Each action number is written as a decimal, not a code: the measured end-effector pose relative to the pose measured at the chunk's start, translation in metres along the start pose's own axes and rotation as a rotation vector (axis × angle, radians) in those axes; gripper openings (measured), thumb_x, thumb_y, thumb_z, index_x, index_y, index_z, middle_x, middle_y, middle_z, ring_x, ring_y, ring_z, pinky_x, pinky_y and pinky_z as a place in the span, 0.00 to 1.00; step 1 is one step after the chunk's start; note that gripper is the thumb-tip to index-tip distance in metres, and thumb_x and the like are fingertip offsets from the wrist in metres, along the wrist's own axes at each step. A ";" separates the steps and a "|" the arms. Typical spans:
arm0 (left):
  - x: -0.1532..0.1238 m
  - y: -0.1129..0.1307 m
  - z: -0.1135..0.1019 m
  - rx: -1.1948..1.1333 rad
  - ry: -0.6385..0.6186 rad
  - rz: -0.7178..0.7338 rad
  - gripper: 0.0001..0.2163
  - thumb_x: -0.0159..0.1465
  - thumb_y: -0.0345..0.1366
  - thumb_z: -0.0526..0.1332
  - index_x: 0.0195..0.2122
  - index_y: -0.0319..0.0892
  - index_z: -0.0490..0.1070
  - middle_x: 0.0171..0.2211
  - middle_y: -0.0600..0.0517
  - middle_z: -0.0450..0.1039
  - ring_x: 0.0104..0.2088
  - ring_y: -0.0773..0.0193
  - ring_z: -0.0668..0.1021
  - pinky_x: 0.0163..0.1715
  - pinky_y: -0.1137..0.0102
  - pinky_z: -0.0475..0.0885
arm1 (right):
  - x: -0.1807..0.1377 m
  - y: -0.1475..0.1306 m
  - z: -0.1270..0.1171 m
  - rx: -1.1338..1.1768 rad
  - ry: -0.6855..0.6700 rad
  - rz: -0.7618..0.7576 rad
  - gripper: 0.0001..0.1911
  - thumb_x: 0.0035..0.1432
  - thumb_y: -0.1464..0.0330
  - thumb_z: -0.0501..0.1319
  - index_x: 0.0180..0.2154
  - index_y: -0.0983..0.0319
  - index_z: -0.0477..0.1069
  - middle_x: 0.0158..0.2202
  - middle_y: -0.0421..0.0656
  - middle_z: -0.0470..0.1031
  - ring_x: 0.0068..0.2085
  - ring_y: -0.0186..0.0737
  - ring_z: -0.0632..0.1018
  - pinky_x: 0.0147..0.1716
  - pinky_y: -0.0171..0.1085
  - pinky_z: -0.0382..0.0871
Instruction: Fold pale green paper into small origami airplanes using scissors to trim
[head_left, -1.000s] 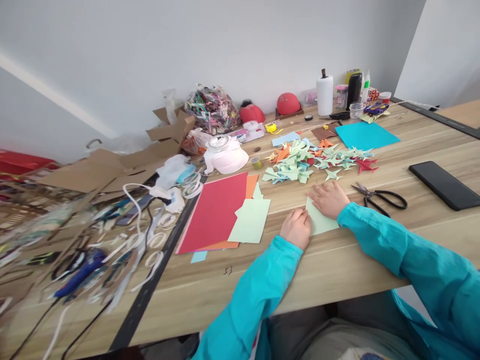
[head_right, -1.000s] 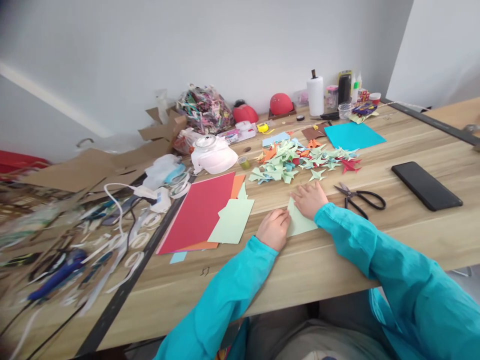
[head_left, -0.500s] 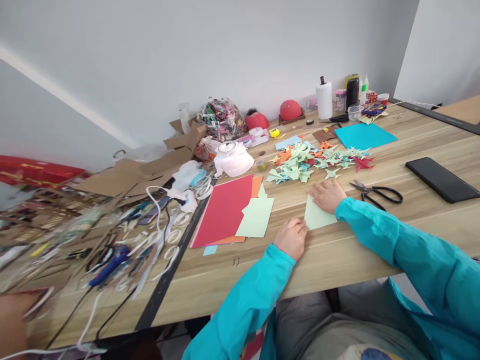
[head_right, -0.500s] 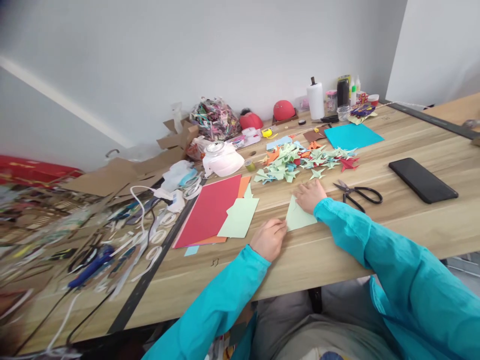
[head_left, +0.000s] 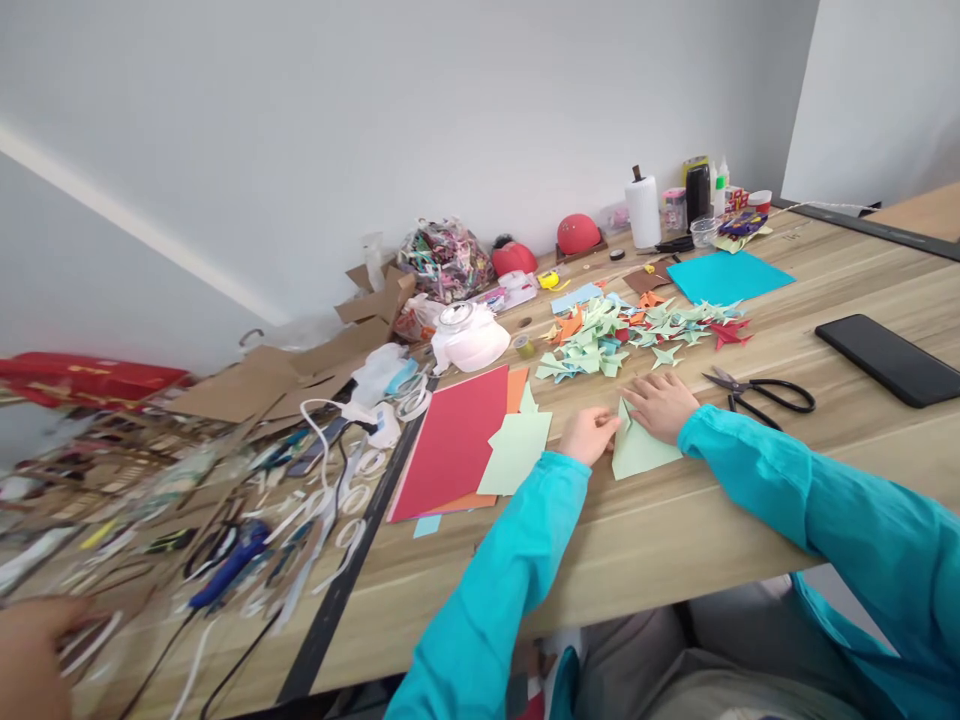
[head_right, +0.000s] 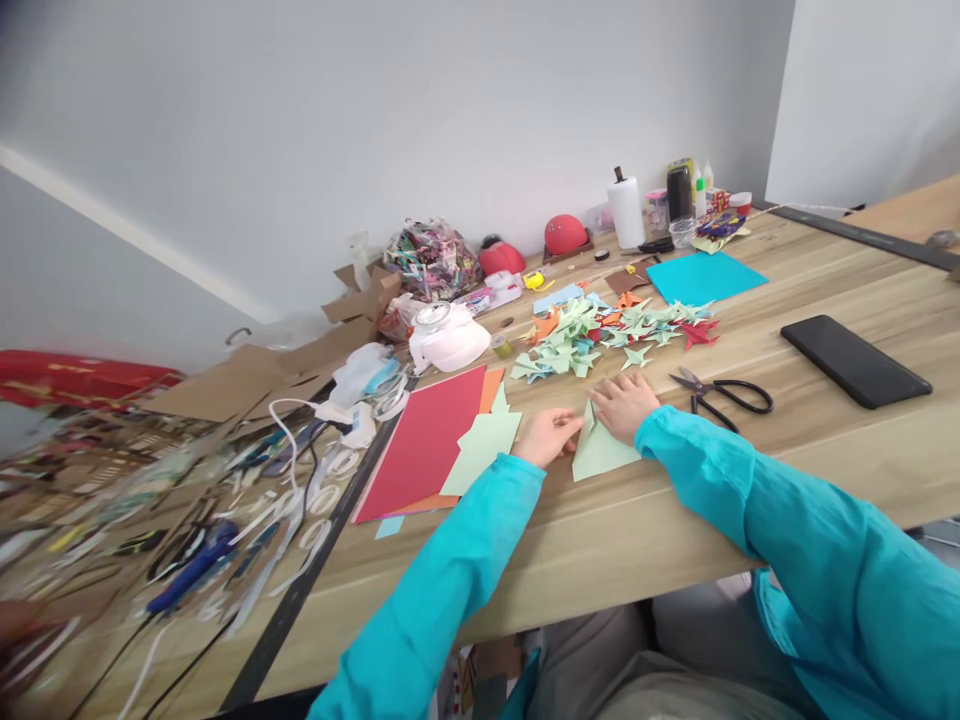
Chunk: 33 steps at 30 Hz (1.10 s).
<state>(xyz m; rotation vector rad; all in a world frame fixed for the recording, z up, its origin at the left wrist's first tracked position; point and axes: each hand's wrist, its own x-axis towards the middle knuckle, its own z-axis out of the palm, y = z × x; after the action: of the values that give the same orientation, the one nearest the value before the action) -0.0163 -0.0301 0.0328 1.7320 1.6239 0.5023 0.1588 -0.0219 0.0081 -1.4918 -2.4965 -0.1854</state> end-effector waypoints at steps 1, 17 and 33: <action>0.008 0.003 0.002 -0.046 -0.007 -0.053 0.18 0.57 0.38 0.61 0.48 0.35 0.69 0.35 0.47 0.76 0.19 0.70 0.73 0.21 0.73 0.66 | 0.000 0.000 0.001 0.012 0.006 0.006 0.25 0.63 0.61 0.46 0.60 0.61 0.56 0.55 0.53 0.65 0.53 0.53 0.64 0.49 0.49 0.54; 0.033 0.010 0.016 -0.407 -0.225 0.080 0.15 0.42 0.42 0.70 0.20 0.38 0.66 0.15 0.59 0.62 0.17 0.75 0.62 0.18 0.76 0.55 | 0.007 0.009 0.003 0.516 0.092 0.272 0.17 0.59 0.61 0.51 0.43 0.66 0.69 0.38 0.50 0.75 0.40 0.45 0.72 0.40 0.42 0.63; 0.036 0.004 0.012 -0.634 -0.226 0.130 0.14 0.52 0.42 0.59 0.17 0.39 0.62 0.14 0.58 0.58 0.17 0.75 0.58 0.18 0.75 0.51 | 0.031 0.009 -0.013 1.364 -0.116 0.331 0.27 0.43 0.47 0.62 0.16 0.62 0.56 0.16 0.32 0.52 0.21 0.27 0.55 0.19 0.31 0.47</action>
<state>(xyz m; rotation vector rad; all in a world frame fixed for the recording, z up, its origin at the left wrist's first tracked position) -0.0002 0.0026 0.0210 1.3530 1.0431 0.7569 0.1539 0.0063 0.0283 -1.1531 -1.5828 1.3601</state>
